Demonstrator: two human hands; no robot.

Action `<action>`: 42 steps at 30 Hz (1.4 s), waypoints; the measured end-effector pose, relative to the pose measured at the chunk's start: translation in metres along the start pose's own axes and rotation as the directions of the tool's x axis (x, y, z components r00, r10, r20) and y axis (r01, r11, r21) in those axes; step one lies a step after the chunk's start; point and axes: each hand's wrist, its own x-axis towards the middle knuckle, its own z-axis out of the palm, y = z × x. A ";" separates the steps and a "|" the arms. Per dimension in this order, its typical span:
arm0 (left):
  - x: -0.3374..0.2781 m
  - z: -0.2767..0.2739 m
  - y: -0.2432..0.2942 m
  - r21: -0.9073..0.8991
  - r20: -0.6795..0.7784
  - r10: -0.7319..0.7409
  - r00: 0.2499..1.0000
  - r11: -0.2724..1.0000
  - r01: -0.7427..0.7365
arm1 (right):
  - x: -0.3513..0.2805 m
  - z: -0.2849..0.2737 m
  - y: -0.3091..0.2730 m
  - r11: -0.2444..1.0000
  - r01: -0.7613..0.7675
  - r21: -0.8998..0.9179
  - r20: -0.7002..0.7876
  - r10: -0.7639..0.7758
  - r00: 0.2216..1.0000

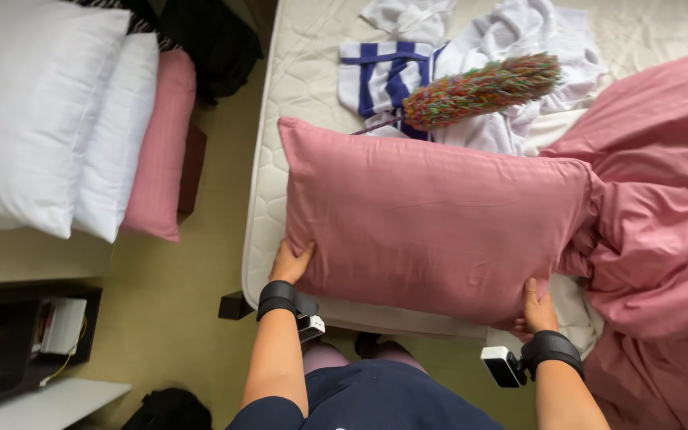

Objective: The person uses a colorful duster to clean a pink pillow on a bed, moving it around to dust different sides. They then pick up the pillow and place it on a nearby table before picking up a vase of artificial flowers.

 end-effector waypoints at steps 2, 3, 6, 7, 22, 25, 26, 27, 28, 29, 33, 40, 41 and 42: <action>-0.021 -0.013 0.034 0.138 0.000 -0.049 0.999 0.989 0.049 | -0.004 -0.001 -0.001 0.999 0.025 -0.030 -0.009 -0.025 1.000; -0.030 -0.020 0.051 0.281 0.009 -0.091 0.996 0.956 0.085 | -0.006 -0.001 -0.002 0.998 0.039 -0.048 -0.028 -0.040 0.999; -0.042 -0.028 0.049 0.394 0.013 -0.035 0.999 0.919 0.027 | -0.022 0.001 -0.002 0.996 -0.077 -0.053 -0.015 0.076 0.997; -0.042 -0.029 0.044 0.393 0.005 -0.037 0.999 0.919 0.032 | -0.031 0.006 0.002 0.996 -0.071 -0.055 -0.008 0.070 0.997; -0.051 -0.181 -0.051 0.057 0.000 0.607 0.795 0.794 -0.606 | -0.204 0.119 0.106 0.903 -0.383 0.195 -0.002 0.391 0.921; -0.061 -0.242 -0.067 -0.068 -0.051 0.633 0.773 0.770 -0.635 | -0.248 0.163 0.097 0.929 -0.314 0.197 0.009 0.318 0.948; -0.060 -0.263 -0.072 -0.055 -0.071 0.601 0.796 0.795 -0.604 | -0.255 0.179 0.095 0.934 -0.284 0.217 0.040 0.282 0.959; -0.061 -0.281 -0.078 -0.047 -0.092 0.565 0.820 0.820 -0.570 | -0.261 0.192 0.093 0.938 -0.253 0.235 0.068 0.244 0.967; -0.060 -0.297 -0.080 -0.049 -0.094 0.562 0.822 0.822 -0.568 | -0.270 0.203 0.082 0.940 -0.253 0.231 0.067 0.244 0.967; -0.059 -0.311 -0.081 -0.002 -0.169 0.626 0.761 0.772 -0.635 | -0.275 0.212 0.067 0.966 -0.158 0.206 0.062 0.148 0.987; -0.067 -0.366 -0.080 0.111 -0.318 0.653 0.687 0.745 -0.657 | -0.249 0.230 0.009 0.978 0.153 0.144 0.060 -0.163 0.985; -0.086 -0.434 -0.091 0.037 -0.513 0.568 0.643 0.764 -0.644 | -0.227 0.256 -0.177 0.779 0.605 -0.163 -0.057 -0.620 0.782; -0.091 -0.445 -0.088 0.020 -0.564 0.541 0.624 0.764 -0.644 | -0.229 0.261 -0.207 0.693 0.707 -0.144 -0.034 -0.717 0.696; -0.096 -0.456 -0.084 0.003 -0.612 0.512 0.603 0.764 -0.645 | -0.232 0.267 -0.237 0.594 0.795 -0.121 -0.013 -0.802 0.597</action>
